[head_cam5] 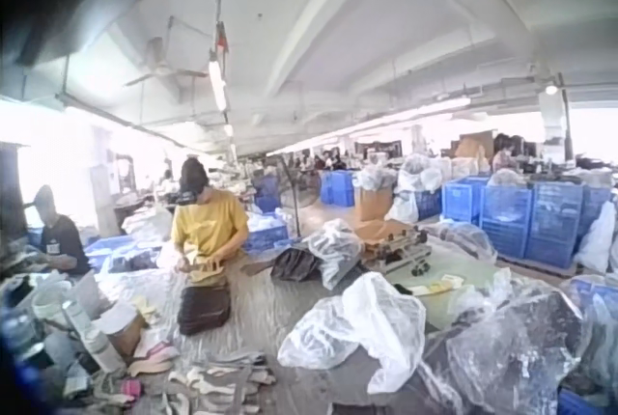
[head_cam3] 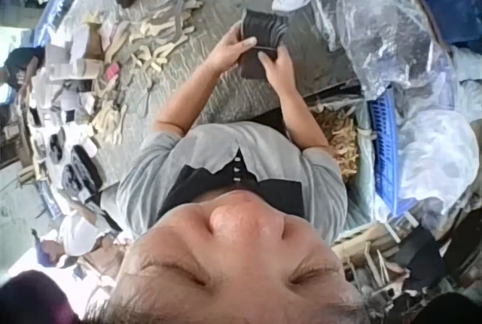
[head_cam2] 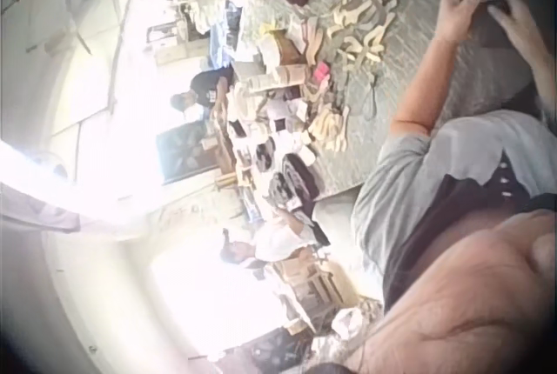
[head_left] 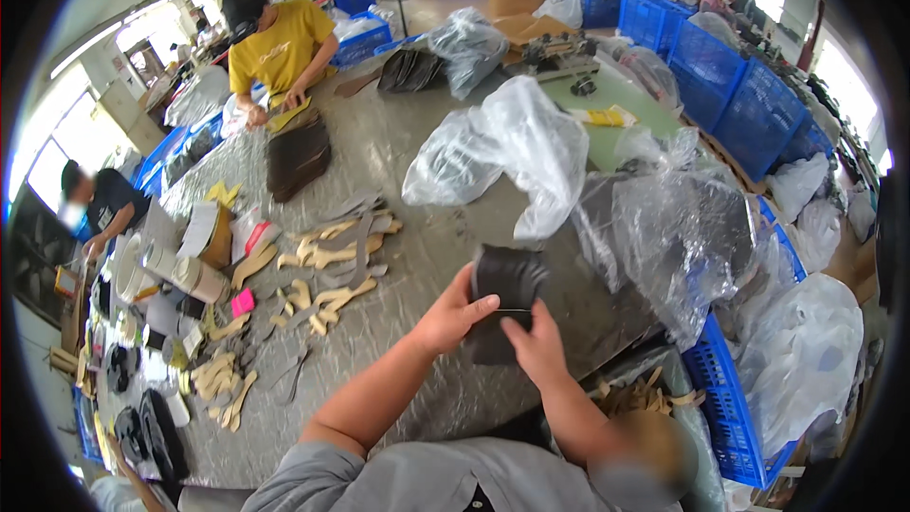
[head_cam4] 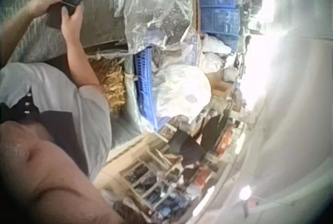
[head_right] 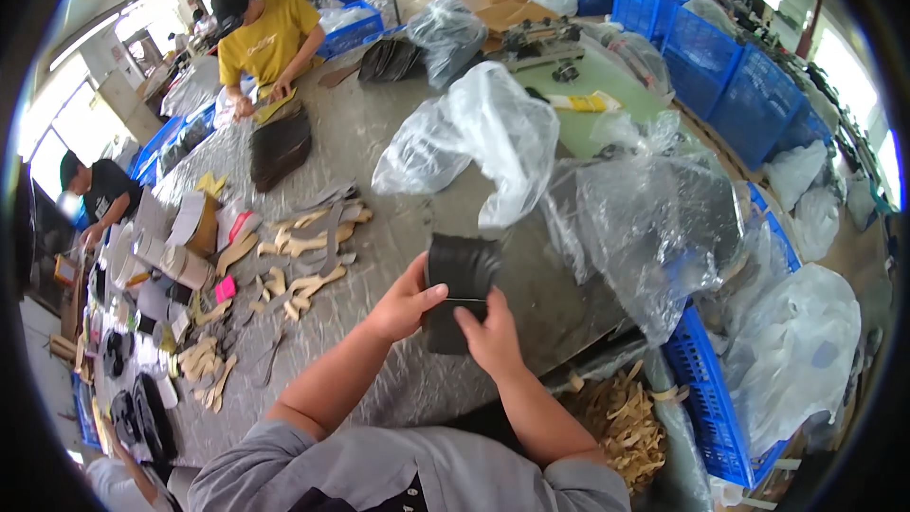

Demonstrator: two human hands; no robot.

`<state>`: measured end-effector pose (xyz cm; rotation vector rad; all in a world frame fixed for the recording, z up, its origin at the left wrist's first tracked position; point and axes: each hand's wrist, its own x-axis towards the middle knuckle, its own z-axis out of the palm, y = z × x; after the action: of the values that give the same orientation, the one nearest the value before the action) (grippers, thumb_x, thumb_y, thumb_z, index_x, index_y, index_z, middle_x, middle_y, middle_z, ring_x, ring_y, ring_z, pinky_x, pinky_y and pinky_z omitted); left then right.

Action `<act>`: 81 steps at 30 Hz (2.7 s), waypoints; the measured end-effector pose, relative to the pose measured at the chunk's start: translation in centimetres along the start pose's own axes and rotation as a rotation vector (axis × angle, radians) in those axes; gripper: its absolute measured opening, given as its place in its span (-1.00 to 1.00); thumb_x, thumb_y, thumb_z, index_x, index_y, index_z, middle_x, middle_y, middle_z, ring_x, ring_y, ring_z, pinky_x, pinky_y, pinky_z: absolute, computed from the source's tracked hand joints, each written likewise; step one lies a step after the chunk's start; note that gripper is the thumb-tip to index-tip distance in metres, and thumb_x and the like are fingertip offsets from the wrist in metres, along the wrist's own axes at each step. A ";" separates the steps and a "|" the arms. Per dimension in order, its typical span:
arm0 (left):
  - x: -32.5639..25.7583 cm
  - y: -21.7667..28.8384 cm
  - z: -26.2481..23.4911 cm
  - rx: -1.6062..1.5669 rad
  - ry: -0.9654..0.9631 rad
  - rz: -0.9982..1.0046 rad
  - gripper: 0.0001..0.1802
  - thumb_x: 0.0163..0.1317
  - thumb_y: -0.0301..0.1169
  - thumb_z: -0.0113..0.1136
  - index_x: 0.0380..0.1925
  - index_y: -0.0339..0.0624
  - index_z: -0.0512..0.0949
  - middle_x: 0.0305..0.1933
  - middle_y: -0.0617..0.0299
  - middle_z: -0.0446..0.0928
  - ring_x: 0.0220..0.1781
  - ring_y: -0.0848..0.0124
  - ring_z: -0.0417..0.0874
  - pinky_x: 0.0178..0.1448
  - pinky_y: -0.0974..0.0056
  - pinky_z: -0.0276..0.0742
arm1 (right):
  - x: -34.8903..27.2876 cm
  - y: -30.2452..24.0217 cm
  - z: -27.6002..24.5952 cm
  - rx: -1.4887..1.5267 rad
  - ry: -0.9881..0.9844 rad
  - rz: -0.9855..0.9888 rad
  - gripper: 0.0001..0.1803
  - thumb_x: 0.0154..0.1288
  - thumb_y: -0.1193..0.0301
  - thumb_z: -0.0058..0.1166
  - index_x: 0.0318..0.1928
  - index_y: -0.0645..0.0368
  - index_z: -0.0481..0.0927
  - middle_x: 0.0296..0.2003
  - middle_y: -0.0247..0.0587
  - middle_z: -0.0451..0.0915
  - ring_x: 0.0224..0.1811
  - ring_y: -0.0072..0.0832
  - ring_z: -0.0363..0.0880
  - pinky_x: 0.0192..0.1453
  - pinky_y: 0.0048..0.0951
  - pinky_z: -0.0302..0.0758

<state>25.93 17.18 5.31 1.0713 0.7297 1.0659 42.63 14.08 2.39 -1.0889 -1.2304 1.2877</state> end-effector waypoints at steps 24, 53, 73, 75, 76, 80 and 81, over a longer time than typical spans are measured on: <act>-19.6 2.2 -1.6 1.524 0.483 0.440 -0.80 -0.04 -0.40 0.37 -0.36 -0.08 0.60 -0.31 0.28 0.51 -0.18 0.27 0.49 -0.01 0.16 0.35 | -8.6 1.9 10.6 -1.268 -0.307 -0.474 0.13 -0.23 0.03 0.49 0.34 0.27 0.24 0.17 -0.13 0.35 0.23 -0.21 0.29 0.29 -0.07 0.14; -23.9 5.7 -15.7 1.086 0.185 -0.281 -0.75 0.16 -0.30 0.22 -0.39 -0.32 0.62 -0.45 0.02 0.62 -0.41 0.29 0.61 -0.25 0.17 0.50 | -7.7 -9.9 7.7 -1.520 -0.675 -0.699 0.06 -0.34 0.24 0.43 0.35 0.01 0.34 0.07 -0.19 0.43 0.11 -0.26 0.38 0.19 -0.19 0.22; -20.6 3.2 -8.6 0.919 0.304 0.023 0.29 -0.08 0.13 0.47 0.37 -0.57 -0.01 0.44 -0.38 0.05 0.49 -0.12 0.14 0.50 0.08 0.14 | -6.9 3.4 17.4 1.026 -0.453 0.636 -0.36 0.24 0.34 0.24 0.28 0.18 0.31 0.13 -0.21 0.49 0.22 -0.27 0.44 0.35 -0.20 0.36; -19.8 2.2 -8.0 0.890 0.286 -0.006 0.29 -0.02 0.13 0.42 0.39 -0.56 -0.08 0.47 -0.37 -0.05 0.49 -0.15 0.12 0.49 0.07 0.15 | -6.9 3.9 17.6 1.017 -0.383 0.675 -0.43 0.28 0.39 0.19 0.27 0.14 0.33 0.13 -0.29 0.49 0.23 -0.33 0.42 0.36 -0.25 0.34; -19.9 2.1 -8.2 0.929 0.237 -0.031 0.25 -0.01 0.10 0.41 0.39 -0.55 -0.07 0.46 -0.37 -0.02 0.48 -0.16 0.13 0.49 0.06 0.16 | -7.1 4.0 17.4 0.988 -0.394 0.653 -0.44 0.28 0.39 0.20 0.27 0.14 0.34 0.13 -0.29 0.49 0.24 -0.34 0.41 0.37 -0.25 0.33; -21.2 4.9 -9.2 1.277 0.036 -0.069 0.11 0.00 -0.09 0.41 0.41 -0.42 0.02 0.38 -0.24 0.16 0.37 -0.11 0.28 0.39 0.02 0.28 | -8.5 3.6 16.3 0.779 -0.481 0.556 -0.47 0.26 0.36 0.23 0.22 0.19 0.42 0.14 -0.25 0.50 0.24 -0.34 0.41 0.39 -0.21 0.26; -21.4 6.0 -9.7 1.426 -0.051 -0.111 0.11 -0.01 -0.11 0.41 0.42 -0.39 0.02 0.39 -0.20 0.17 0.36 -0.07 0.29 0.38 0.03 0.29 | -8.6 3.5 15.6 0.681 -0.501 0.543 -0.46 0.25 0.37 0.24 0.22 0.18 0.42 0.13 -0.25 0.51 0.24 -0.34 0.41 0.39 -0.20 0.26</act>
<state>8.06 0.90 7.25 2.1777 1.5491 0.2763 27.62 4.15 -0.24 -0.6173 -0.7232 2.2856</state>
